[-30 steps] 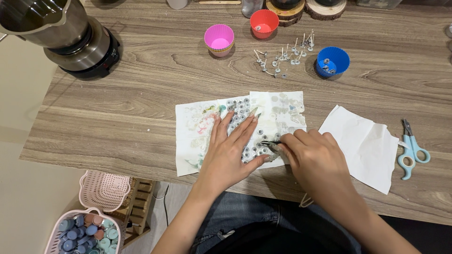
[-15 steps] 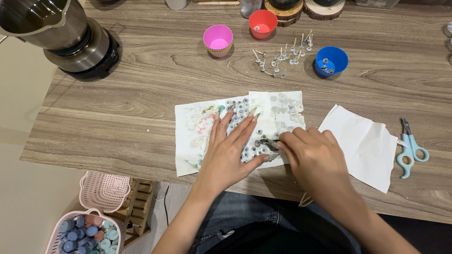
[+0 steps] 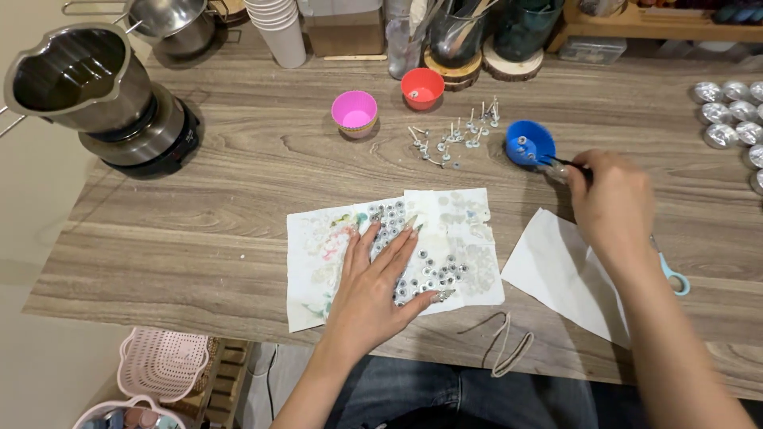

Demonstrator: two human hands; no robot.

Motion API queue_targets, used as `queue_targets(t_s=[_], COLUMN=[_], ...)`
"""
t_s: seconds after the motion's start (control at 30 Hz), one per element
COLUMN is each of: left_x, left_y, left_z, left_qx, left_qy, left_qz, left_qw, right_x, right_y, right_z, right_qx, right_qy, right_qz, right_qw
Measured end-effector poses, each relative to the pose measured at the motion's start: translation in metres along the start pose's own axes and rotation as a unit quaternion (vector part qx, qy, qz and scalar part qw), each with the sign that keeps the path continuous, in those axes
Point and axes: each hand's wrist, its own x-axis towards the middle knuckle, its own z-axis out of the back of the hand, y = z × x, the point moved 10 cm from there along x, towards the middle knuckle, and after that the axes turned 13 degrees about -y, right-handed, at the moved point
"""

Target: The person prepares candle wicks by using tweezers to pick up and attach metal wick sustainer tabs to lengths of cotton wick, then uses pliers to crimp the metal tabs onto the wicks.

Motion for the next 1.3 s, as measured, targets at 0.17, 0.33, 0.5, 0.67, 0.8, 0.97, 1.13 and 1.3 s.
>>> queue_targets(t_s=[0.17, 0.33, 0.5, 0.67, 0.8, 0.97, 1.13, 1.3], left_x=[-0.001, -0.002, -0.003, -0.003, -0.004, -0.004, -0.004, -0.004], left_y=[0.000, 0.001, 0.002, 0.002, 0.002, 0.002, 0.003, 0.004], left_z=[-0.002, -0.001, -0.003, -0.001, -0.001, -0.001, -0.003, -0.005], left_qx=[-0.001, 0.001, -0.003, 0.000, 0.000, 0.002, 0.010, 0.007], left_qy=[0.006, 0.005, 0.013, 0.004, 0.006, 0.004, 0.010, 0.016], left_qz=[0.011, 0.006, 0.016, 0.010, 0.009, 0.005, 0.006, 0.012], left_qw=[1.000, 1.000, 1.000, 1.000, 1.000, 1.000, 1.000, 1.000], right_x=[0.000, -0.023, -0.076, -0.084, -0.087, -0.088, -0.087, -0.083], right_y=[-0.004, 0.058, 0.143, 0.164, 0.169, 0.176, 0.175, 0.175], right_z=[0.013, 0.035, 0.034, 0.039, 0.040, 0.039, 0.041, 0.046], right_qx=[0.046, 0.147, 0.154, 0.129, 0.120, 0.085, 0.083, 0.097], right_qy=[0.019, 0.136, 0.224, 0.162, 0.150, 0.152, 0.144, 0.134], right_qz=[-0.032, -0.087, -0.023, 0.045, 0.065, 0.099, 0.095, 0.096], right_qw=[0.998, 0.976, 0.962, 0.977, 0.979, 0.980, 0.982, 0.981])
